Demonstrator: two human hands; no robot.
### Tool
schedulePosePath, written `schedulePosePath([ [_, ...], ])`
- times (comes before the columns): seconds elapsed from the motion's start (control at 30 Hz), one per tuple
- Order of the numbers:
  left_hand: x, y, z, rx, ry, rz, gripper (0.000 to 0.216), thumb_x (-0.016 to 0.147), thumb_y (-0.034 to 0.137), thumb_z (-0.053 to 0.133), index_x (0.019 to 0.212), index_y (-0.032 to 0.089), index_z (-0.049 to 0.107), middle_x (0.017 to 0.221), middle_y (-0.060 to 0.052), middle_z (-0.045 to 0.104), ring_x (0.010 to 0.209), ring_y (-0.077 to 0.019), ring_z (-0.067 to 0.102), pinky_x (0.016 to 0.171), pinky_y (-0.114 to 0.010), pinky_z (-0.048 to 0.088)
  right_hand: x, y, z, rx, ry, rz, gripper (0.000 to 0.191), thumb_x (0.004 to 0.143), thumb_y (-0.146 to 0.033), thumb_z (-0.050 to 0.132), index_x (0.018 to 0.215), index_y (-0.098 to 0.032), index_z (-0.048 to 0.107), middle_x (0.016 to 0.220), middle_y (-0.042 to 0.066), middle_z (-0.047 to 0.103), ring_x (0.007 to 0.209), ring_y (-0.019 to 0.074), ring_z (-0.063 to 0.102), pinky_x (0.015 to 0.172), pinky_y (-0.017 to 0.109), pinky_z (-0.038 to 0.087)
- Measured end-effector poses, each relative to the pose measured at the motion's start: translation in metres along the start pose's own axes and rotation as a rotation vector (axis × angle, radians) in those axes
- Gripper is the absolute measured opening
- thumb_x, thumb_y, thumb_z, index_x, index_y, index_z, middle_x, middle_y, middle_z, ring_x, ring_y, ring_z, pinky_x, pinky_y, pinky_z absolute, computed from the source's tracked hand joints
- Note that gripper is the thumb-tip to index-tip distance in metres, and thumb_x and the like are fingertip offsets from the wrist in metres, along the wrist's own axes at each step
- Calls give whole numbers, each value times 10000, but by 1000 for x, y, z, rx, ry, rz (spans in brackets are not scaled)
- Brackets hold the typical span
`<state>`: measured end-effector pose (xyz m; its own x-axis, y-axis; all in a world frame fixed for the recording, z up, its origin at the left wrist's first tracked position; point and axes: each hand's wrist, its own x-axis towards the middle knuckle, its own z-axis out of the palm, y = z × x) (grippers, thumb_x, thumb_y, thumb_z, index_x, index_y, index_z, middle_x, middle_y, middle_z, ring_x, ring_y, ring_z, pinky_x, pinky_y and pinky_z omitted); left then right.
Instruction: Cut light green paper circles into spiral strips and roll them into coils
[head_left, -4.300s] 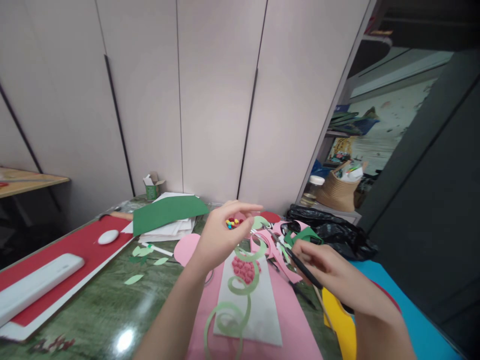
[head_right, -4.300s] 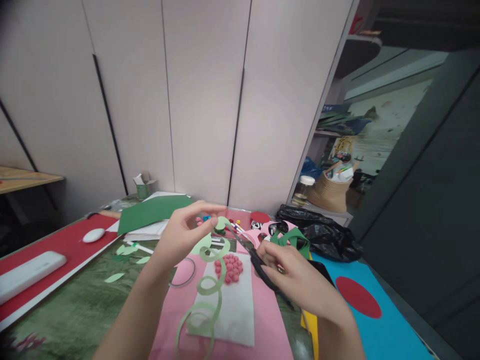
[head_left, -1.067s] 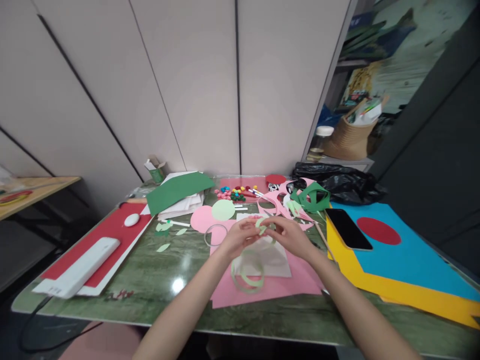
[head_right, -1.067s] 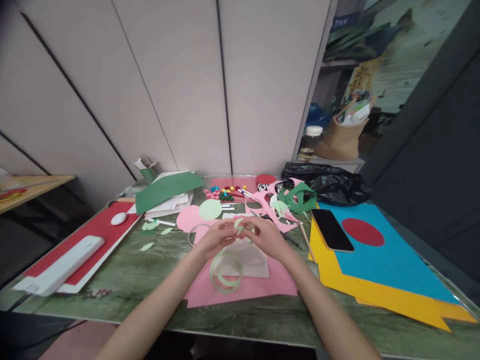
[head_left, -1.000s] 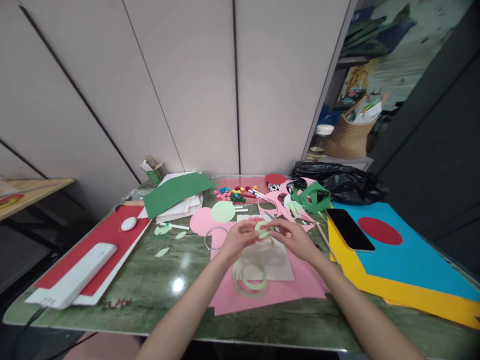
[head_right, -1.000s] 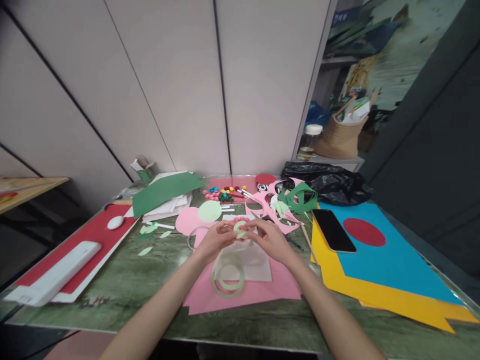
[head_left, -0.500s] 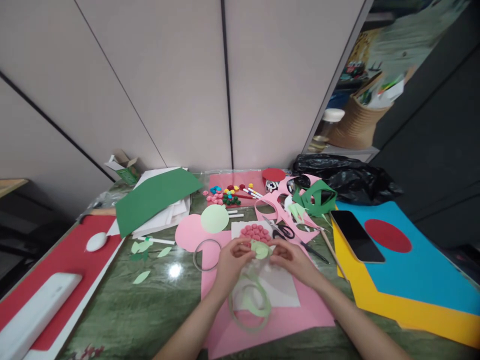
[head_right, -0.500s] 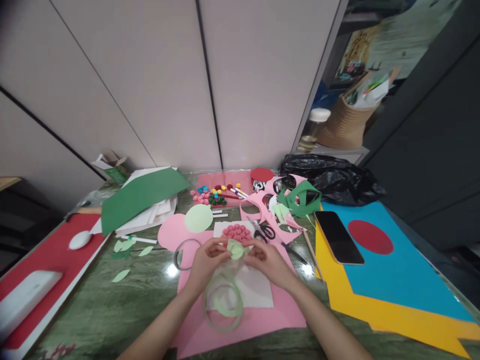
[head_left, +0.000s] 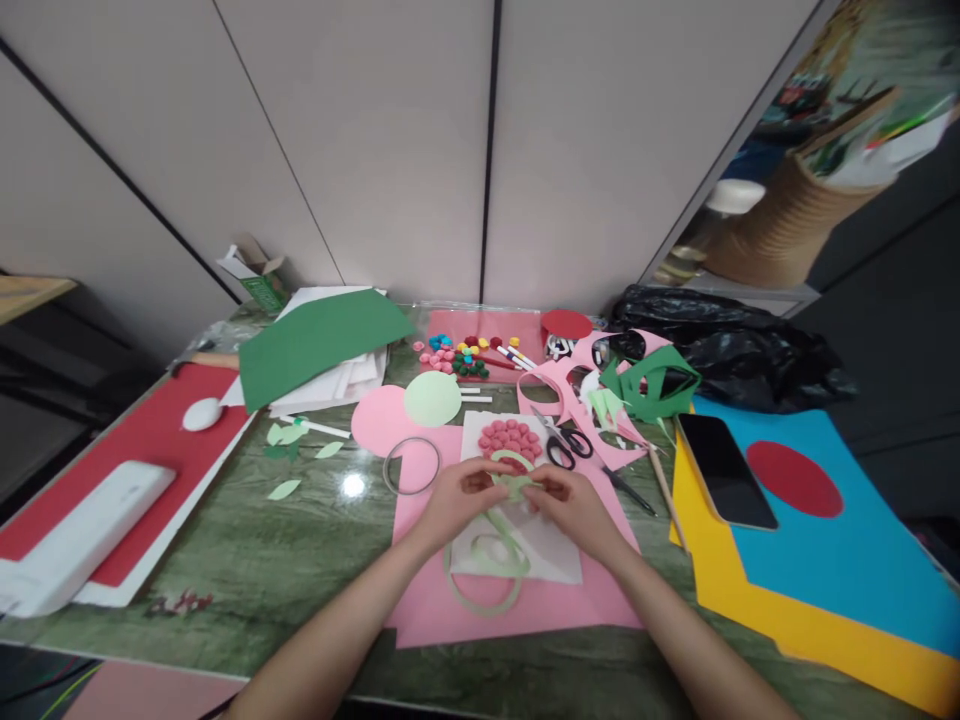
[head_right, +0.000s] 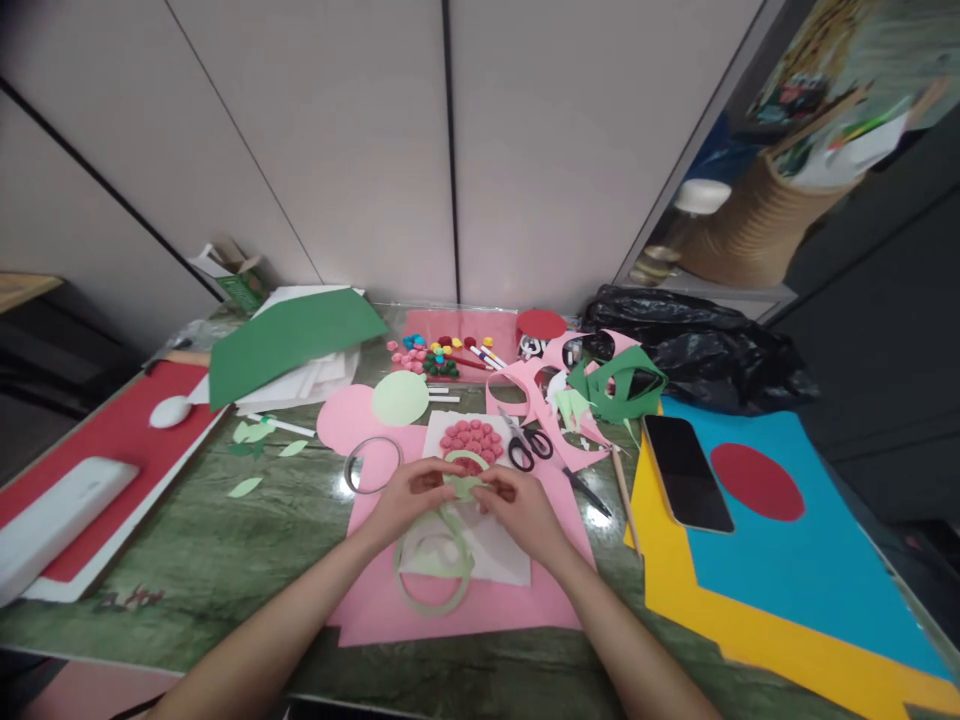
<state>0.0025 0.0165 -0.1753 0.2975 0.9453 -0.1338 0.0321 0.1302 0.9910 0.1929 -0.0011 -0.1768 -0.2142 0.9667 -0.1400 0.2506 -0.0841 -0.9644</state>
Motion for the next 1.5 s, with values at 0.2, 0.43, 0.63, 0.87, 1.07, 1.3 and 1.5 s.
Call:
schedulePosePath([
  [0.2, -3, -2, 2, 122, 20, -8, 145, 703, 269, 696, 616, 154, 682, 621, -3, 602, 619, -127, 511, 588, -226, 390, -1, 3, 0, -76, 86, -51, 149, 757, -319, 670, 803, -178, 683, 597, -21, 540, 569, 133, 464, 528, 246, 338],
  [0.43, -3, 0, 5, 105, -1, -32, 247, 698, 338, 688, 547, 151, 635, 534, 19, 535, 550, -115, 458, 538, -228, 358, -4, -2, -8, -166, 110, -116, 301, 801, -441, 625, 644, -185, 615, 645, 11, 562, 632, 155, 470, 564, 266, 365],
  [0.63, -9, 4, 9, 103, 51, -17, 150, 652, 272, 725, 574, 158, 667, 585, 5, 613, 587, -132, 513, 576, -234, 389, -4, 0, -4, -180, 99, -136, 439, 807, -516, 595, 540, -200, 450, 575, -28, 389, 585, 134, 382, 535, 255, 302],
  [0.87, -9, 0, 11, 8, 97, -4, 174, 641, 261, 747, 776, 153, 724, 677, -23, 677, 611, -142, 584, 590, -247, 459, -5, -4, -6, -172, 75, -156, 433, 801, -532, 603, 550, -195, 495, 651, -9, 413, 660, 158, 440, 590, 271, 336],
  [1.07, -8, -1, 10, -80, 98, -18, 311, 651, 269, 752, 938, 160, 703, 734, -27, 696, 665, -144, 628, 600, -240, 514, -6, -6, -7, -111, 80, -131, 311, 751, -447, 688, 614, -188, 582, 747, 8, 472, 688, 156, 465, 607, 273, 364],
  [1.3, -6, 0, 6, -134, 63, -59, 400, 650, 247, 761, 1033, 164, 677, 680, -3, 684, 625, -131, 628, 595, -233, 516, -7, -11, -8, 111, 37, -31, 395, 813, -451, 606, 1130, -219, 567, 972, 57, 645, 865, 193, 615, 727, 301, 491],
  [1.5, -8, 2, 7, -87, 70, -46, 368, 658, 206, 751, 1020, 178, 695, 681, -2, 686, 640, -133, 632, 602, -222, 504, -5, -7, -9, 169, 37, 43, 362, 774, -396, 654, 1059, -176, 620, 695, 13, 665, 661, 167, 635, 646, 291, 493],
])
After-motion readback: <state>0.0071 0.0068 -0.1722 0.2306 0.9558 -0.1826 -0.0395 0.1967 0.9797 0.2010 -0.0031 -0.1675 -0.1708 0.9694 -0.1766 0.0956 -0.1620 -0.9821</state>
